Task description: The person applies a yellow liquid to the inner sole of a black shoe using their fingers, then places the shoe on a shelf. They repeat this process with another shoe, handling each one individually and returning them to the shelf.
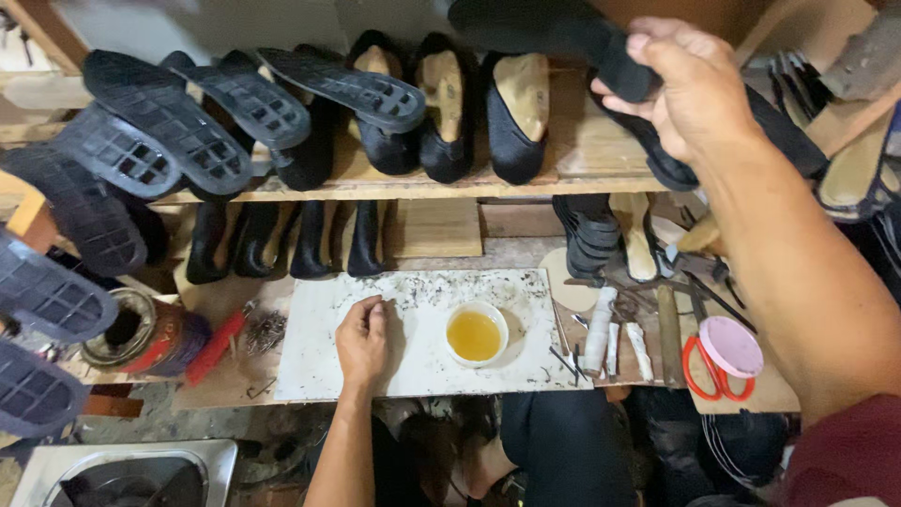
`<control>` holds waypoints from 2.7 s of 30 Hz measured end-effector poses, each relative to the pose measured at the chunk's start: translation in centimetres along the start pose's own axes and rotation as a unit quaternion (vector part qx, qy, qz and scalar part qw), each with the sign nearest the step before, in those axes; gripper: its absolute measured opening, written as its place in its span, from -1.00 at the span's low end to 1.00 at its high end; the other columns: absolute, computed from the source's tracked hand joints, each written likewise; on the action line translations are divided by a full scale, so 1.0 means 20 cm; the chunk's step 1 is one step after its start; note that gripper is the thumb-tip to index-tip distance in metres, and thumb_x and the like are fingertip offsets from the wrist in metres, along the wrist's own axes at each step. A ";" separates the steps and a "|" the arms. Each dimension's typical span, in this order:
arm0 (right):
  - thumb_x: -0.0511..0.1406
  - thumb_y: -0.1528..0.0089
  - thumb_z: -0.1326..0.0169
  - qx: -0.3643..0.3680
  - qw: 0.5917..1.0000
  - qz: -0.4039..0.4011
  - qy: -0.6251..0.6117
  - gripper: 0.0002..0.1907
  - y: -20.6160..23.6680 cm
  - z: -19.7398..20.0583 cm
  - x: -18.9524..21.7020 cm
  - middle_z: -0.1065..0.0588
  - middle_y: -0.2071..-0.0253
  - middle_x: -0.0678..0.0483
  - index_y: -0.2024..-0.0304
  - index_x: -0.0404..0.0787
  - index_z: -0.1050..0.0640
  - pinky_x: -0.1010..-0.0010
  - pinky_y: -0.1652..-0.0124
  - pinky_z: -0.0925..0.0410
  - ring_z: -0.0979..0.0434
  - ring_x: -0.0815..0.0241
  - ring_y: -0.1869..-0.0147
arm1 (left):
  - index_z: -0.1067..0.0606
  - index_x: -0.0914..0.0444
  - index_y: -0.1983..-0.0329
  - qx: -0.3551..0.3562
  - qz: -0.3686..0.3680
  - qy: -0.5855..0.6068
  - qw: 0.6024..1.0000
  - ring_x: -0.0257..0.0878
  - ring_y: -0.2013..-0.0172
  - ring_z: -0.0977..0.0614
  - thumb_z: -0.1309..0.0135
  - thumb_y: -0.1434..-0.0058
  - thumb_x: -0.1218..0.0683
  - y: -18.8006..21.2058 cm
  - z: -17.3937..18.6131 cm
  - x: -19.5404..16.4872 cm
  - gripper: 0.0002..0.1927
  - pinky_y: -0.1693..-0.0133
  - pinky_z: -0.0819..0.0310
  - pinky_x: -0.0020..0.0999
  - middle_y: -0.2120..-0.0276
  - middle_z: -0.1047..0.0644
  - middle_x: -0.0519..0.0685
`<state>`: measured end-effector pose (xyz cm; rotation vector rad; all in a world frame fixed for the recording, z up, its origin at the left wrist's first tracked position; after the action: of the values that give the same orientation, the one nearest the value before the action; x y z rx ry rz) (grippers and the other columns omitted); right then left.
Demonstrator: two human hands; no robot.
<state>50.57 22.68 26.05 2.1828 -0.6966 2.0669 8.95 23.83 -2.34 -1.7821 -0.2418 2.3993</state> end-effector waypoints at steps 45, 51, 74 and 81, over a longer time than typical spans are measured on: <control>-0.34 -0.11 -0.26 0.068 0.829 0.126 0.541 -0.35 0.47 0.33 -0.06 -0.51 -0.15 -0.20 -0.27 -0.22 -0.49 0.24 -0.15 -0.37 -0.55 -0.09 -0.19 | -0.55 0.42 -0.03 0.017 0.010 0.016 1.000 -0.26 0.19 -0.65 -0.01 -0.40 0.12 -0.02 -0.01 0.11 -0.71 0.10 -0.51 -0.40 0.20 -0.67 0.09; -0.44 -0.21 -0.20 -0.060 0.724 0.287 0.625 -0.52 0.51 0.47 0.02 -0.55 -0.16 -0.18 -0.22 -0.27 -0.56 0.25 -0.30 -0.37 -0.54 -0.09 -0.28 | -0.55 0.41 -0.03 0.019 0.012 0.011 1.000 -0.26 0.20 -0.65 -0.01 -0.40 0.12 -0.02 -0.01 0.12 -0.72 0.09 -0.51 -0.41 0.21 -0.67 0.08; -0.44 -0.30 -0.23 -0.147 0.834 0.245 0.473 -0.55 0.57 0.81 -0.03 -0.56 -0.18 -0.09 -0.24 -0.40 -0.49 0.43 -0.16 -0.42 -0.58 0.09 -0.21 | -0.57 0.41 -0.04 0.013 0.002 -0.042 0.999 -0.27 0.24 -0.61 -0.02 -0.41 0.14 -0.01 0.00 0.10 -0.73 0.12 -0.49 -0.40 0.22 -0.65 0.08; -0.44 -0.31 -0.20 -0.165 0.764 0.236 0.577 -0.63 0.56 0.71 0.02 -0.60 -0.03 -0.11 -0.18 -0.36 -0.56 0.29 -0.10 -0.43 -0.62 0.04 -0.09 | -0.56 0.40 -0.03 0.012 0.001 -0.010 1.000 -0.27 0.19 -0.65 -0.01 -0.41 0.12 -0.01 -0.01 0.11 -0.73 0.09 -0.51 -0.40 0.20 -0.66 0.07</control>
<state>59.76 7.64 21.95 0.2825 -1.2749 2.6135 8.44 24.56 -4.45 -1.7506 -0.2119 2.4112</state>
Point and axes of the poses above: each hand's wrist, its own y-axis away from the middle knuckle, its own z-axis out of the back of the hand, x = y × z, the point moved 2 cm from there along -y, towards the middle knuckle
